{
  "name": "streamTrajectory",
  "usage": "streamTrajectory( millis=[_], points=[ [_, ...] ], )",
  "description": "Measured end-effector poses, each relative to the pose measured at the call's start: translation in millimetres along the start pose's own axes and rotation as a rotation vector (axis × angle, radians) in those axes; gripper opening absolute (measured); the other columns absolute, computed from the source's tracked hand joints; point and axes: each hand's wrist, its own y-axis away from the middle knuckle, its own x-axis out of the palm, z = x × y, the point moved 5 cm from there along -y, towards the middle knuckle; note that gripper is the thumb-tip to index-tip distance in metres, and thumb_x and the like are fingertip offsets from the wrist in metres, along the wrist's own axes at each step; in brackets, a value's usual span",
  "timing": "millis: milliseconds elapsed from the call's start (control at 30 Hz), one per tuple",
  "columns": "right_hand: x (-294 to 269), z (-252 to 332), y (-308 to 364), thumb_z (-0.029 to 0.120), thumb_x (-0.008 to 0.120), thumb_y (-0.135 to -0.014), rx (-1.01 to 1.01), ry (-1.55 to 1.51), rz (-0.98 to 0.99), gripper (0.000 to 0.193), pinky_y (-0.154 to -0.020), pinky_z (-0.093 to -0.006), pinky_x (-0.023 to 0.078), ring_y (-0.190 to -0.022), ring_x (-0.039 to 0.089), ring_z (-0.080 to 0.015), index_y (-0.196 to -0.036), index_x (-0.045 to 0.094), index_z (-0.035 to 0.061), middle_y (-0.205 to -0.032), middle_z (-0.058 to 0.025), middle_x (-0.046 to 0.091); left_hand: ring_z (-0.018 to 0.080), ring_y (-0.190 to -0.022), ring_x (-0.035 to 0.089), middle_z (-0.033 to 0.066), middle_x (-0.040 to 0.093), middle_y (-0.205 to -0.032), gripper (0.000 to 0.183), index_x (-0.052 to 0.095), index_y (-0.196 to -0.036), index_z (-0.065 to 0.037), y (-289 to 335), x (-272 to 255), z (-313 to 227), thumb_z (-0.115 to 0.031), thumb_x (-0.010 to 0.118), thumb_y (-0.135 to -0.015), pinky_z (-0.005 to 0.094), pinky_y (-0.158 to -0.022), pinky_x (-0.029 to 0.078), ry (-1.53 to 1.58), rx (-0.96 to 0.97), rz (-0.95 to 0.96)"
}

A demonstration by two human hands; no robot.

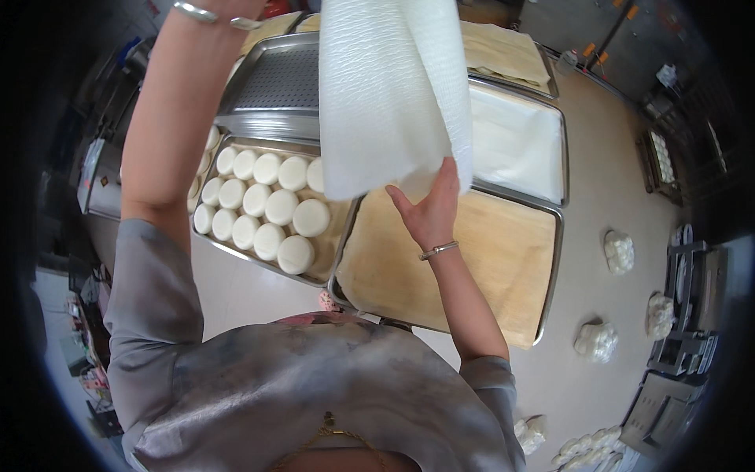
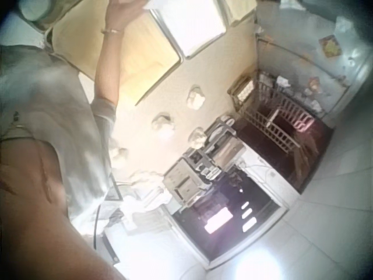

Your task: The person unpacks dough balls from plastic bags, places them into metal trays, and covers the trays with paper. The person also retrieves full trays from a rolling rack and stacks them on the work table.

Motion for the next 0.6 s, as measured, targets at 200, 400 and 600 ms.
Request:
streamTrajectory(
  millis=[200, 400, 600],
  points=[
    [-54.2, -55.1, 6.5, 0.021, 0.076, -0.065, 0.031, 0.236, -0.192, 0.077, -0.092, -0.0402, 0.037, -0.111, 0.043, -0.0353, -0.124, 0.034, -0.0042, -0.122, -0.0214, 0.044, 0.0237, -0.099, 0.051, 0.0161, 0.048, -0.101, 0.017, 0.044, -0.097, 0.012, -2.4, 23.9, 26.3, -0.002, 0.048, -0.087, 0.0323, -0.095, 0.044, 0.188, -0.131, -0.156],
    [-104.2, -132.4, -40.8, 0.007, 0.061, -0.076, 0.152, -0.016, -0.286, 0.029, -0.083, -0.0342, 0.044, -0.097, 0.055, -0.024, -0.105, 0.055, 0.0041, -0.108, -0.0091, 0.057, 0.0244, -0.1, 0.05, 0.0163, 0.046, -0.104, 0.021, 0.042, -0.1, 0.011, 9.8, 35.2, 29.5, -0.002, 0.05, -0.087, 0.0343, -0.098, 0.042, 0.347, -0.22, -0.182],
    [-73.9, -101.1, -33.9, 0.01, 0.066, -0.074, 0.002, -0.137, -0.102, 0.043, -0.081, -0.0321, 0.047, -0.095, 0.057, -0.0235, -0.114, 0.049, 0.0064, -0.114, -0.0093, 0.055, 0.0239, -0.099, 0.051, 0.0144, 0.049, -0.101, 0.016, 0.046, -0.097, 0.009, 18.1, 41.2, 40.6, -0.003, 0.05, -0.087, 0.0333, -0.097, 0.043, 0.264, -0.293, -0.185]
  ],
)
